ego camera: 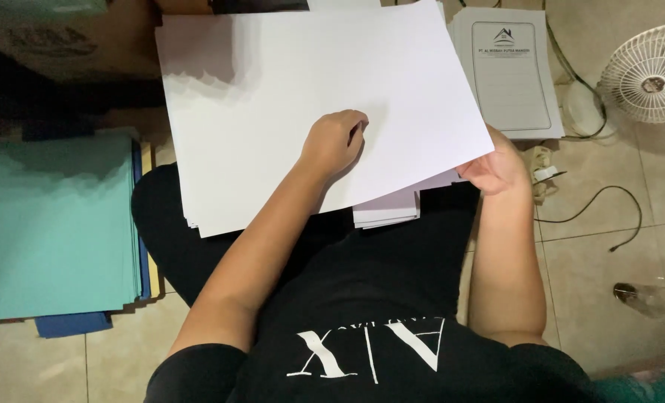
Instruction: Folding large sheets of white paper in half to create folders and smoothing the creases by hand.
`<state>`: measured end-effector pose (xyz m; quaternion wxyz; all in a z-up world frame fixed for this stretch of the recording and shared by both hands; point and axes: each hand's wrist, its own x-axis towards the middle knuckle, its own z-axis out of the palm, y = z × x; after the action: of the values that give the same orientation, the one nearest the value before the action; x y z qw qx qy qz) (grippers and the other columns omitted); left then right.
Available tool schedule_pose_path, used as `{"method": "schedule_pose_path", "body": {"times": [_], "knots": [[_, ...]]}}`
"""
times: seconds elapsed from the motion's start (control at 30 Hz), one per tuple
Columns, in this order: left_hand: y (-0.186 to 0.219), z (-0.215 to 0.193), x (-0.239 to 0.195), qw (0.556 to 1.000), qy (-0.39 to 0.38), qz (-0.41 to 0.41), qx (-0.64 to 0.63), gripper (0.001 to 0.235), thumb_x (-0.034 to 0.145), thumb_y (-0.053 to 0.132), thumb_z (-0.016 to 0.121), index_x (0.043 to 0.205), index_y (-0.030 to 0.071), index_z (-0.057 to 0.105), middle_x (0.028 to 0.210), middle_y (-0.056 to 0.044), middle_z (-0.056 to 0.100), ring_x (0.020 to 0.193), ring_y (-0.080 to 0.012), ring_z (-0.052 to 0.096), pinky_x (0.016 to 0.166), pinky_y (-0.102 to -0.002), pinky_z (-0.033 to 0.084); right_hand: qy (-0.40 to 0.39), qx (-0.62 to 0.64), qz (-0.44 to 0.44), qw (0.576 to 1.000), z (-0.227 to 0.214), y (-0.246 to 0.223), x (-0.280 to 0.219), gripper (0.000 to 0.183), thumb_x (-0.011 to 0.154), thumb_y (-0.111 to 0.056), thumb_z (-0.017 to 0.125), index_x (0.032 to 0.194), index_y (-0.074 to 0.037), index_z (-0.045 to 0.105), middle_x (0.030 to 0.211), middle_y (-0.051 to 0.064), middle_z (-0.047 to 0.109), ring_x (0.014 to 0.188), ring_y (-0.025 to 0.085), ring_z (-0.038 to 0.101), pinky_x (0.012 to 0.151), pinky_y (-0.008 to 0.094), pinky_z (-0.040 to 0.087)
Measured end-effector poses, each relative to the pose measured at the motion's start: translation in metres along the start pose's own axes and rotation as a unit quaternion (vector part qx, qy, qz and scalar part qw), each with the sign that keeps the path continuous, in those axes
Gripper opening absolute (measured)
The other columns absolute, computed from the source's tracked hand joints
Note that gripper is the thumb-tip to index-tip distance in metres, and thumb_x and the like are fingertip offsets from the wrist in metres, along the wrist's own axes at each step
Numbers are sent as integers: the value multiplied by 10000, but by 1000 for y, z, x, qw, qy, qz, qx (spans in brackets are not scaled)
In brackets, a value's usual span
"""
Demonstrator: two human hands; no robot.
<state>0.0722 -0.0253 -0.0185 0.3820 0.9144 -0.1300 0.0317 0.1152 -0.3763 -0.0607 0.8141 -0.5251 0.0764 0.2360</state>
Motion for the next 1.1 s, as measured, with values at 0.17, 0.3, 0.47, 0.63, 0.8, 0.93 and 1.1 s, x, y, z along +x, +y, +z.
{"method": "schedule_pose_path", "body": {"times": [0.17, 0.3, 0.47, 0.63, 0.8, 0.93, 1.1], "knots": [[-1, 2, 1, 1000, -4, -6, -4, 212, 1001, 123, 558, 1162, 95, 693, 960, -78, 748, 937, -238, 727, 925, -346, 578, 17, 75, 2, 997, 12, -5, -1, 496, 969, -512, 585, 1165, -72, 701, 990, 143, 750, 895, 322, 768, 746, 462, 657], [0, 1, 0, 1000, -9, -6, -2, 205, 1004, 133, 555, 1155, 98, 690, 949, -74, 744, 931, -237, 725, 914, -346, 582, -6, 62, 3, 998, -10, 1, 4, 449, 984, -451, 618, 1196, -65, 704, 1005, 142, 757, 888, 333, 771, 691, 443, 667], [1, 1, 0, 1000, -5, -12, -1, 205, 1007, 134, 551, 1152, 96, 692, 948, -78, 744, 924, -244, 724, 908, -354, 585, -47, 78, -8, 996, -7, 7, 12, 493, 991, -468, 582, 1272, -76, 680, 1104, 142, 752, 979, 334, 752, 772, 445, 657], [1, -1, 1, 1000, -6, -12, -3, 210, 1015, 141, 542, 1154, 100, 693, 949, -75, 747, 930, -234, 726, 911, -345, 585, -59, 95, -19, 993, -50, 31, 28, 491, 1025, -450, 543, 1307, -65, 659, 1190, 164, 738, 1077, 347, 721, 850, 477, 637], [3, -2, 1, 1000, -7, -16, -5, 212, 1018, 144, 541, 1156, 95, 693, 955, -77, 748, 935, -237, 727, 916, -347, 586, -24, 63, -24, 997, -71, 49, 33, 510, 1016, -450, 549, 1384, -100, 597, 1251, 118, 711, 1144, 318, 703, 970, 515, 598], [2, -2, 0, 1000, -1, -12, -8, 214, 1019, 132, 530, 1152, 83, 691, 945, -89, 744, 921, -247, 727, 899, -350, 593, -80, 18, -148, 986, 51, 2, -30, 563, 951, -430, 588, 1437, -168, 477, 1356, 111, 626, 1253, 274, 640, 1007, 452, 606], [2, -2, 0, 1000, 2, -8, -13, 206, 1016, 138, 537, 1143, 99, 694, 933, -69, 744, 911, -231, 729, 888, -340, 596, -5, -132, -265, 955, 108, -13, -64, 559, 951, -218, 702, 1398, -88, 393, 1318, 66, 515, 1216, 215, 599, 1048, 406, 594]]}}
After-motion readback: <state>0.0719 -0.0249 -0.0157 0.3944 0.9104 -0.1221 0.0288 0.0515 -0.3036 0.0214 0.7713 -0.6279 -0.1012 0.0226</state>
